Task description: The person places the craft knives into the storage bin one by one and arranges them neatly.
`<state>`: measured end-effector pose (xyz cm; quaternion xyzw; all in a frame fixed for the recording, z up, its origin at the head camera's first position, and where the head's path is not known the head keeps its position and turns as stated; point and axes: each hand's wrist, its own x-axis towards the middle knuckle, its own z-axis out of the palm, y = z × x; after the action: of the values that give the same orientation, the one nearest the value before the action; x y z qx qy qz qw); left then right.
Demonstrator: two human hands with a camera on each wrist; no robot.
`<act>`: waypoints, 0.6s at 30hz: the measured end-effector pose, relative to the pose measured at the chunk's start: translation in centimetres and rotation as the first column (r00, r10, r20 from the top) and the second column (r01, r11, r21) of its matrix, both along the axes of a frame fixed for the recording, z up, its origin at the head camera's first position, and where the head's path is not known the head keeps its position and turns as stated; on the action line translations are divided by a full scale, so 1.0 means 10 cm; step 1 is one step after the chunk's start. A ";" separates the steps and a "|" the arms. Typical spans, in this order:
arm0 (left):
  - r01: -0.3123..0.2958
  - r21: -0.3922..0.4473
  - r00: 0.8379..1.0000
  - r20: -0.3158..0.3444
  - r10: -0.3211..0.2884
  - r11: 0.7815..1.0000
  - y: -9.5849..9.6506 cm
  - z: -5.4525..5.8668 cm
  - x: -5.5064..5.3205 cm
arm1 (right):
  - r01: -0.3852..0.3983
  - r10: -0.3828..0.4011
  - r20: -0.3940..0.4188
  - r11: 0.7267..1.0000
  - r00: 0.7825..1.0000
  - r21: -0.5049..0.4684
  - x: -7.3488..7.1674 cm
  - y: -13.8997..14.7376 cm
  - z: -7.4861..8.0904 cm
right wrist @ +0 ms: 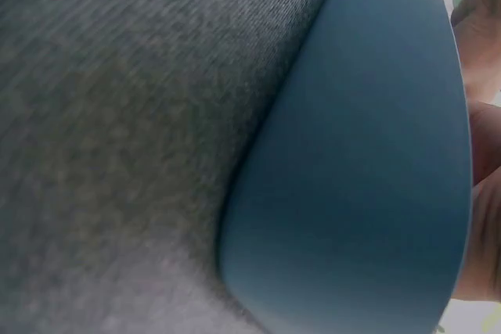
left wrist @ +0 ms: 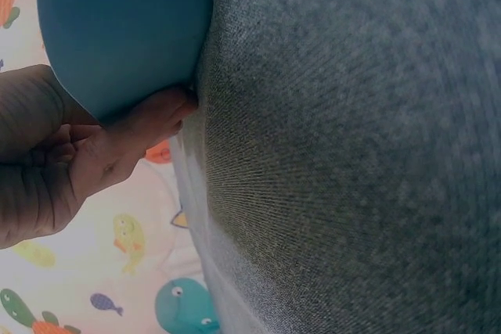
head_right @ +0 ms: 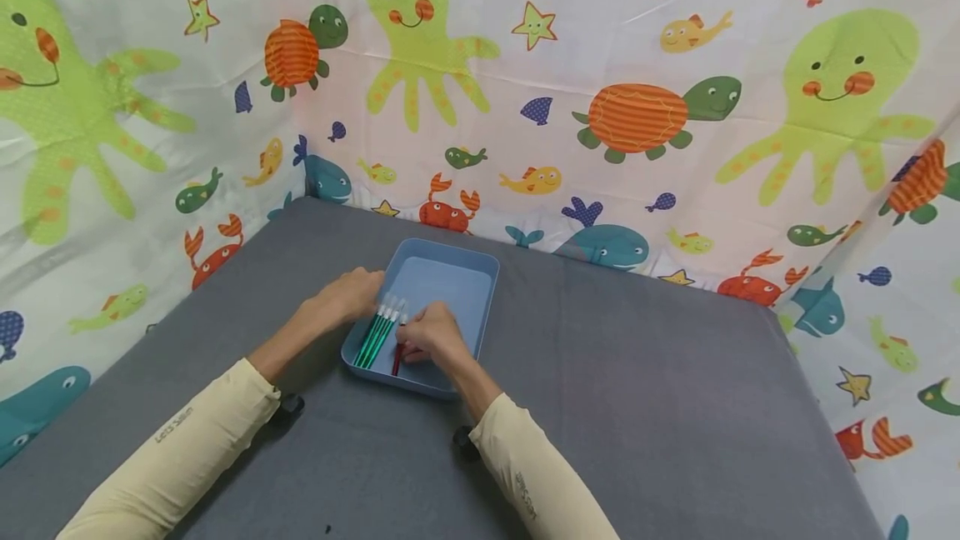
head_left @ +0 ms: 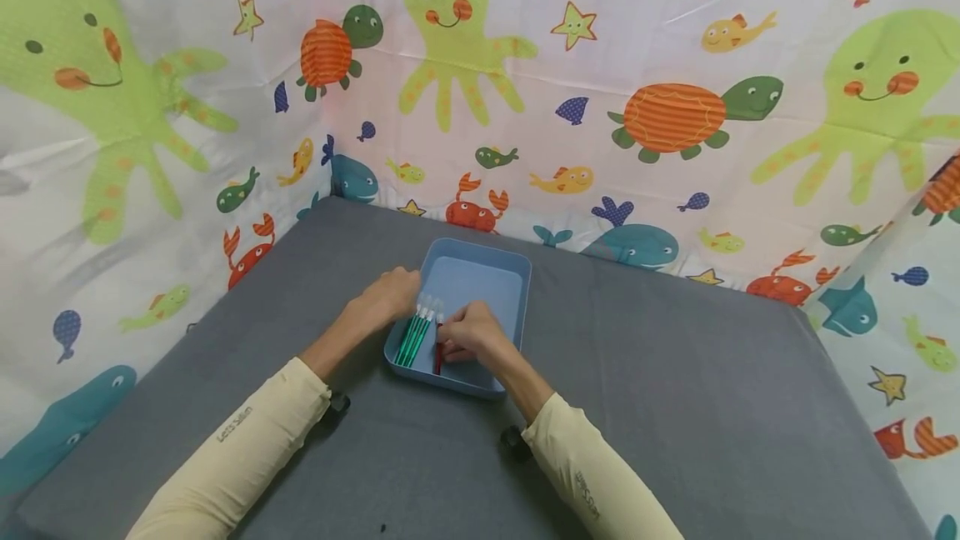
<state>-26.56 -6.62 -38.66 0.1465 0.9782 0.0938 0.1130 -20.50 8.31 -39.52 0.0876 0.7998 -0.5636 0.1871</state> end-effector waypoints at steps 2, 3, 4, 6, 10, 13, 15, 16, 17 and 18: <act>0.007 -0.002 1.000 -0.008 -0.008 1.000 0.00 0.01 0.00 | -0.010 0.010 -0.012 1.000 1.000 -0.011 0.00 -0.03 -0.01; 0.010 -0.004 1.000 -0.010 -0.010 1.000 0.00 0.01 0.01 | -0.017 0.017 -0.020 1.000 1.000 -0.016 0.00 -0.04 -0.02; 0.012 -0.003 1.000 -0.008 -0.012 1.000 0.00 0.01 0.01 | -0.025 0.024 -0.028 1.000 0.999 -0.018 0.00 -0.05 -0.03; 0.020 -0.003 1.000 -0.003 -0.020 1.000 0.00 0.01 0.03 | -0.033 0.032 -0.032 0.999 0.999 -0.027 0.01 -0.07 -0.04; 0.038 -0.004 0.999 -0.014 -0.038 0.999 -0.01 -0.01 0.03 | -0.044 0.043 -0.028 0.998 0.999 -0.035 0.02 -0.08 -0.04; 0.041 -0.017 0.998 -0.036 -0.041 0.999 0.00 -0.01 0.02 | -0.059 0.058 -0.020 0.998 0.998 -0.038 0.03 -0.07 -0.02; 0.036 -0.016 0.999 -0.036 -0.037 0.999 0.01 -0.02 0.01 | -0.080 0.079 -0.021 0.996 0.997 -0.026 0.05 -0.04 -0.01; 0.034 -0.012 0.999 -0.037 -0.035 0.999 0.01 -0.02 0.01 | -0.094 0.094 -0.027 0.995 0.995 -0.017 0.07 -0.02 -0.01; 0.032 -0.006 0.999 -0.036 -0.032 0.999 0.02 -0.02 0.01 | -0.106 0.106 -0.031 0.994 0.994 -0.017 0.09 0.01 0.00; 0.030 -0.001 0.999 -0.036 -0.030 1.000 0.03 -0.01 0.01 | -0.121 0.121 -0.039 0.993 0.992 -0.012 0.11 0.04 0.00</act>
<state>-26.49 -6.31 -38.79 0.1630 0.9778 0.0893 0.0967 -19.43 8.68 -39.52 0.0268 0.8030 -0.5585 0.2062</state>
